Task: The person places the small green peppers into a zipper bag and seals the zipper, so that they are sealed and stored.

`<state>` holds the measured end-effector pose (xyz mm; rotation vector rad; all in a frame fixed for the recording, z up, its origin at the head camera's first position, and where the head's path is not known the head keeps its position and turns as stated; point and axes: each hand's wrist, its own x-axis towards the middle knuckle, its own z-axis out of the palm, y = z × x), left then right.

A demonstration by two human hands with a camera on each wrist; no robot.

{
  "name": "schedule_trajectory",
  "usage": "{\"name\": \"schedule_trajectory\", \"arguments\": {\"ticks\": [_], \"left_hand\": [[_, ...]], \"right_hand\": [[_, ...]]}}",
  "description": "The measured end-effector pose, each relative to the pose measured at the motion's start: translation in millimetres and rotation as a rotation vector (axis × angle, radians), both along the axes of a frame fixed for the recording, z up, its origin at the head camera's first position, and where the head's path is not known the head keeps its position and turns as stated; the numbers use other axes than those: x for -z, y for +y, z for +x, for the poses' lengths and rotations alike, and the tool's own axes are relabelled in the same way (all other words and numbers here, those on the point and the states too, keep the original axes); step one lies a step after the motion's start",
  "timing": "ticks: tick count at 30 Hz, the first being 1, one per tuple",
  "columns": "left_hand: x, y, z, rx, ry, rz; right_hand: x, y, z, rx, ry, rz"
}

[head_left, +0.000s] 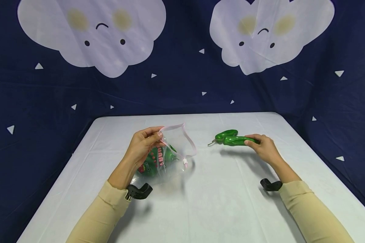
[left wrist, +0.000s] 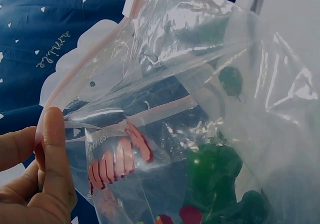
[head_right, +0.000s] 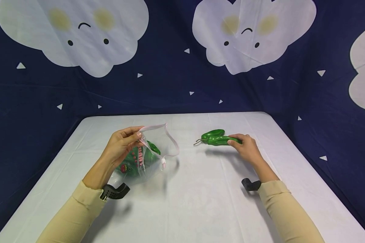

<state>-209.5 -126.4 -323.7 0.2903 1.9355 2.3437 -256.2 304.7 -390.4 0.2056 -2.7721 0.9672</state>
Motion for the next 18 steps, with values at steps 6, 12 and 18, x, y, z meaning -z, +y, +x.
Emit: {"name": "schedule_trajectory", "arguments": {"ticks": [6, 12, 18], "left_hand": [[0.1, -0.4, 0.6, 0.0, 0.001, 0.0], [0.6, -0.6, 0.9, -0.003, 0.0, -0.005], [0.1, -0.6, 0.9, -0.002, 0.002, -0.005]], "right_hand": [[-6.3, -13, 4.0, -0.025, 0.035, -0.024], [-12.8, -26, 9.6, -0.05, 0.054, -0.046], [-18.5, -37, 13.9, -0.066, 0.055, -0.052]]}}
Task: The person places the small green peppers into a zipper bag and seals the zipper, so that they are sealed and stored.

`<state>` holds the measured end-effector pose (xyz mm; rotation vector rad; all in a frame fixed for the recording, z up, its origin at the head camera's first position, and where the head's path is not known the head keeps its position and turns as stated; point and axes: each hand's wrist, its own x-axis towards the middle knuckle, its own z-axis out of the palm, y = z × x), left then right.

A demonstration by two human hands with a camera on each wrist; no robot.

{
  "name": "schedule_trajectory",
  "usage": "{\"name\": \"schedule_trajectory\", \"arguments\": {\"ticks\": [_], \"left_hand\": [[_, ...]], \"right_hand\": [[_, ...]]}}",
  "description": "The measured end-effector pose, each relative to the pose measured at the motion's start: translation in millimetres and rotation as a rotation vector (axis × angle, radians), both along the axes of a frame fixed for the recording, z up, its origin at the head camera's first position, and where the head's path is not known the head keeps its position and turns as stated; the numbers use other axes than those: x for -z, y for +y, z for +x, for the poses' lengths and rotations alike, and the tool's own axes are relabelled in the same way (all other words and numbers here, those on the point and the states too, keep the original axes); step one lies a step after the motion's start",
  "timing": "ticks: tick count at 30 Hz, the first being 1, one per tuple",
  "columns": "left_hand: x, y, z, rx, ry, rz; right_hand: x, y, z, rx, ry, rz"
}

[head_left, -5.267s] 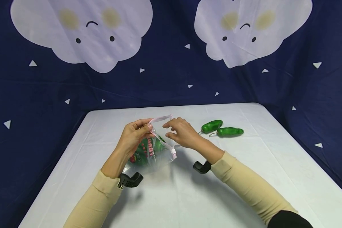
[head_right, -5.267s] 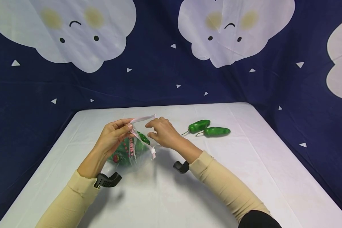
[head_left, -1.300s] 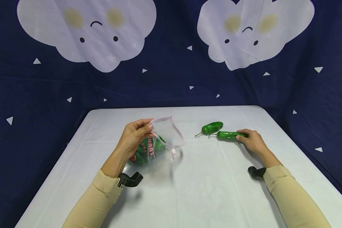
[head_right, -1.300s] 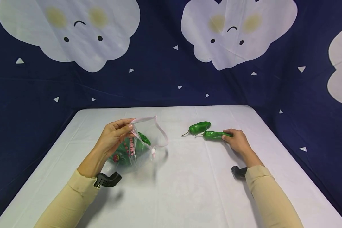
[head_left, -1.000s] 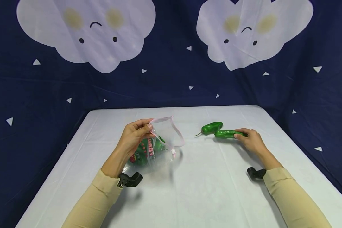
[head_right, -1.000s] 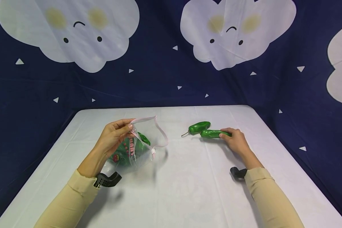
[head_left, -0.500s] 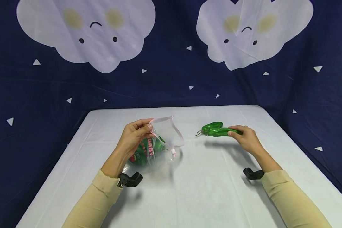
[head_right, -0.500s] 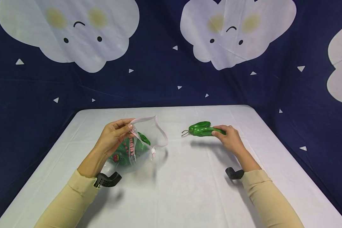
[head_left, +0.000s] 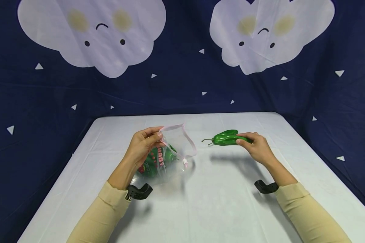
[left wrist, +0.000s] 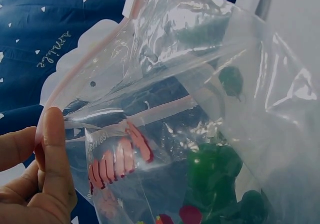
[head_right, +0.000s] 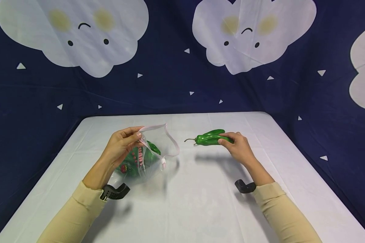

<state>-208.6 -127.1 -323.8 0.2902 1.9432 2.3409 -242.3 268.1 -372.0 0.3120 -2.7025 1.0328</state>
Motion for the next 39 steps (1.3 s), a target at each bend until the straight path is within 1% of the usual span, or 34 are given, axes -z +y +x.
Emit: {"name": "schedule_trajectory", "arguments": {"ticks": [5, 23, 30, 39], "left_hand": [[0.0, 0.3, -0.2, -0.002, -0.003, 0.0], [0.5, -0.2, 0.0, -0.002, -0.01, 0.001], [0.5, -0.2, 0.7, 0.001, -0.009, 0.0], [-0.1, 0.1, 1.3, 0.002, -0.008, -0.001]], "right_hand": [[-3.4, -8, 3.5, -0.02, 0.016, 0.006], [-13.5, -42, 13.4, -0.081, 0.022, -0.04], [-16.2, -58, 14.7, -0.1, -0.007, -0.076], [-20.0, -81, 15.4, -0.128, 0.008, -0.075]]}}
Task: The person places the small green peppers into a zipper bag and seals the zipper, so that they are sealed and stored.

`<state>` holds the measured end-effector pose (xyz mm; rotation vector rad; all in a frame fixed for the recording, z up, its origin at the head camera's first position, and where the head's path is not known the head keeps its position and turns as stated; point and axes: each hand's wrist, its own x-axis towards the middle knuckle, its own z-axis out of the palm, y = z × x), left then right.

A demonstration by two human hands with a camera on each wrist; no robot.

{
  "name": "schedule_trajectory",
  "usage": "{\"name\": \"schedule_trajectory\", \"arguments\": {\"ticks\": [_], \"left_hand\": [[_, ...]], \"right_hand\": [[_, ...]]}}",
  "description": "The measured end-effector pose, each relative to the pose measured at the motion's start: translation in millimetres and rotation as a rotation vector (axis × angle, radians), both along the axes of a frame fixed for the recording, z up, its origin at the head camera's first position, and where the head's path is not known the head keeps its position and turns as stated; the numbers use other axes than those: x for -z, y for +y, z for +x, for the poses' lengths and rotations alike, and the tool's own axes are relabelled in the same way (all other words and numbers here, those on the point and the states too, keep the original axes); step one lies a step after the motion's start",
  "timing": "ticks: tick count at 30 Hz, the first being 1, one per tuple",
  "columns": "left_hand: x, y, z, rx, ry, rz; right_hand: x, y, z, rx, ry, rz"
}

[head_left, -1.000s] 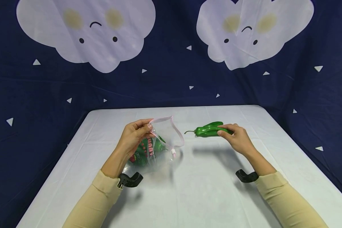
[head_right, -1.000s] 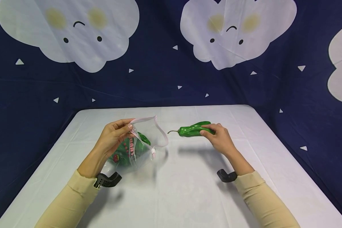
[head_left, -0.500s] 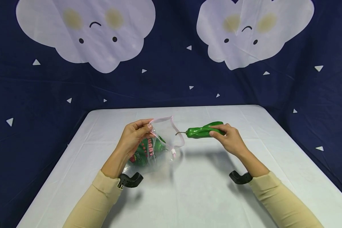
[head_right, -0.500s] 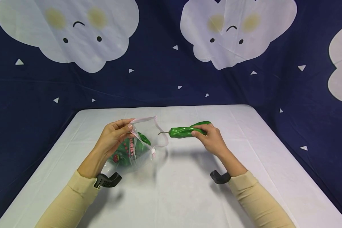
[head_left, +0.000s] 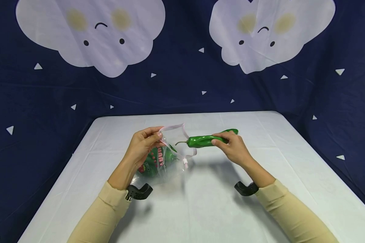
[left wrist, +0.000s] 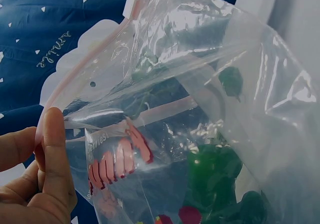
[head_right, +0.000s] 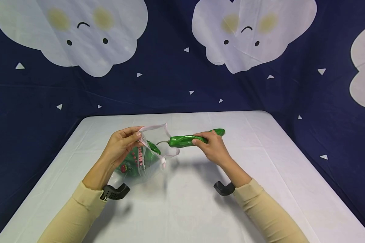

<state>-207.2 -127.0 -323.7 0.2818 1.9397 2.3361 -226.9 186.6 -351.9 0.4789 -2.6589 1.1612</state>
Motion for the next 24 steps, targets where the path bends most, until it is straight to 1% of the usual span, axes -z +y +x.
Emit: {"name": "schedule_trajectory", "arguments": {"ticks": [6, 13, 19, 24], "left_hand": [[-0.9, 0.2, -0.6, -0.002, -0.005, -0.004], [-1.8, -0.2, -0.2, -0.005, -0.007, -0.01], [-1.9, -0.3, 0.1, -0.006, -0.007, -0.008], [-2.8, -0.1, 0.2, -0.011, -0.011, -0.007]], "right_hand": [[-3.2, -15, 0.0, -0.015, 0.002, 0.013], [-6.1, -30, -0.5, -0.041, 0.023, 0.039], [-5.9, -40, -0.4, -0.045, 0.01, 0.049], [-6.7, -48, 1.0, -0.055, 0.042, 0.05]]}}
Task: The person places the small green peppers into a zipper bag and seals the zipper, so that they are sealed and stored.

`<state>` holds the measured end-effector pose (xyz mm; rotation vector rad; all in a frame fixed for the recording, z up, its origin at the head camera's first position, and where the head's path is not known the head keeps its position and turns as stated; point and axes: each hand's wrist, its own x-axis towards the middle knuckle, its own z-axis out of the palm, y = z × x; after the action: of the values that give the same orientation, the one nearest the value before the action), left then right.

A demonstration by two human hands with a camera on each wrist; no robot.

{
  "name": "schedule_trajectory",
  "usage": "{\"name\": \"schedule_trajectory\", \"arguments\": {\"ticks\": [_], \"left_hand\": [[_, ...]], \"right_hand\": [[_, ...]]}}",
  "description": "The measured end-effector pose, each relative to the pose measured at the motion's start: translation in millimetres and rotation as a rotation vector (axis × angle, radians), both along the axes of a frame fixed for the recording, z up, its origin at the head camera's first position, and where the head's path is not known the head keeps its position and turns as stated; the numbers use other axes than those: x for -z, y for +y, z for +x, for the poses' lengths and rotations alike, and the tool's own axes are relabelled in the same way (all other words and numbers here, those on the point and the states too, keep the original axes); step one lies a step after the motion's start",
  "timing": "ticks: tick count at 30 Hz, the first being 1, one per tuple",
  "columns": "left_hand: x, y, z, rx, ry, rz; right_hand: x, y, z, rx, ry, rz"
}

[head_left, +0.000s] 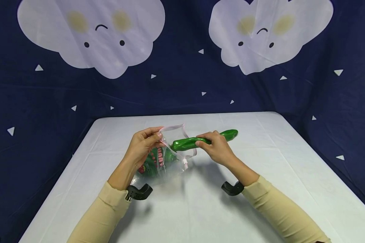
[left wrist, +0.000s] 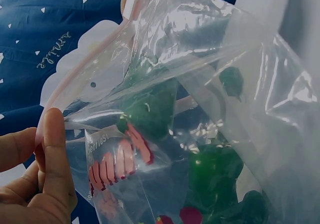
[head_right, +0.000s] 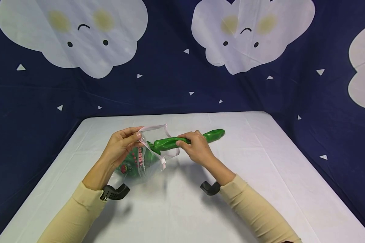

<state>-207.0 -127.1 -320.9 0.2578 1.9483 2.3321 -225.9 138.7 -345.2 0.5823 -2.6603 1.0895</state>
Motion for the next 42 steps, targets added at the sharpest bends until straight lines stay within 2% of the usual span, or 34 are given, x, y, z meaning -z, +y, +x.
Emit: {"name": "schedule_trajectory", "arguments": {"ticks": [10, 20, 42], "left_hand": [[0.1, 0.1, -0.5, 0.008, 0.01, -0.002], [0.6, 0.6, -0.1, 0.006, 0.008, 0.001], [1.6, 0.7, -0.8, 0.011, 0.019, 0.007]], "right_hand": [[0.1, -12, 0.8, 0.001, 0.035, 0.038], [1.5, -23, 0.3, -0.001, 0.024, 0.061], [3.2, -38, -0.7, -0.023, 0.056, 0.12]]}}
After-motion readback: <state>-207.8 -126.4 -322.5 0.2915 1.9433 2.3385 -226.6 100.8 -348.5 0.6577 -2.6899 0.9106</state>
